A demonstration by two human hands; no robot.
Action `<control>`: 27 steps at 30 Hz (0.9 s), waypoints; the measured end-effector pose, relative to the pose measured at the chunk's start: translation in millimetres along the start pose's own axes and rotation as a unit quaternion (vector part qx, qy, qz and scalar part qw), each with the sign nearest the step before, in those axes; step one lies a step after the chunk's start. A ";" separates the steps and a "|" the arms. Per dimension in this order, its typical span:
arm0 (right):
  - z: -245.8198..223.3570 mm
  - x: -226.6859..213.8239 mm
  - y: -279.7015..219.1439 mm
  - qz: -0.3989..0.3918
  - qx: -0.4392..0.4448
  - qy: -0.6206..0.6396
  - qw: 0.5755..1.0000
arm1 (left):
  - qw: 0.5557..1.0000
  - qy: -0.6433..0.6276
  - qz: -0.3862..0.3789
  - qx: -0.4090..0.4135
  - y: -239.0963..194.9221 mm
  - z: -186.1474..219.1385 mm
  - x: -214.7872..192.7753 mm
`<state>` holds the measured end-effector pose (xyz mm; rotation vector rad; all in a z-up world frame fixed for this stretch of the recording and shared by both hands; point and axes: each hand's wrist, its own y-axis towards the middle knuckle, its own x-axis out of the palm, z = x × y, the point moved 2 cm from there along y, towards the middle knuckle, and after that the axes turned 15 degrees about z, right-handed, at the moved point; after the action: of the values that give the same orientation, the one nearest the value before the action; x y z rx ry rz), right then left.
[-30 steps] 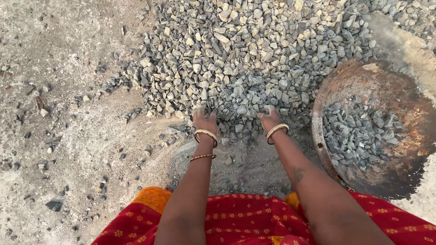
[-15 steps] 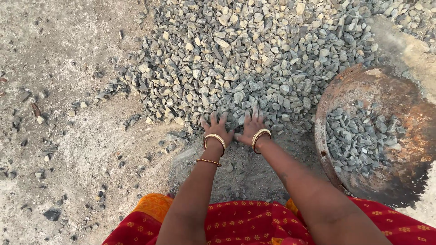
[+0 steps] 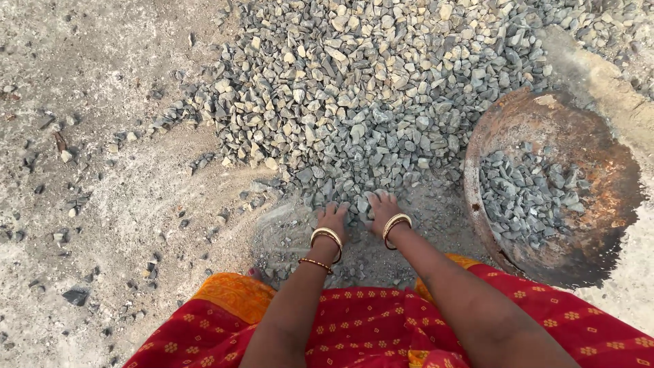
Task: The person collects gravel from a pile on the ground and scoops it into a metal bowl by hand.
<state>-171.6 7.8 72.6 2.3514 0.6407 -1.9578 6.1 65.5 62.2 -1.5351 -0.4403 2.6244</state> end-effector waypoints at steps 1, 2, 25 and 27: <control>8.8 1.6 0.2 0.000 -0.001 -0.001 1.000 | 1.000 -0.001 0.001 0.000 4.0 -5.6 -0.1; 19.6 1.4 0.2 0.060 0.063 0.041 0.995 | 0.999 -0.027 0.001 -0.024 7.3 -12.1 0.1; 19.3 45.4 22.5 0.066 0.172 0.493 0.850 | 0.892 -0.345 0.085 -0.280 72.6 -10.7 37.2; 22.2 55.8 26.0 0.012 0.167 0.537 0.826 | 0.826 -0.514 0.132 -0.189 96.3 -18.7 85.4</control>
<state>-176.8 -5.4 8.7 3.5409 0.2198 -0.5430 -12.3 -5.4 -45.2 0.0027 -0.8748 3.5453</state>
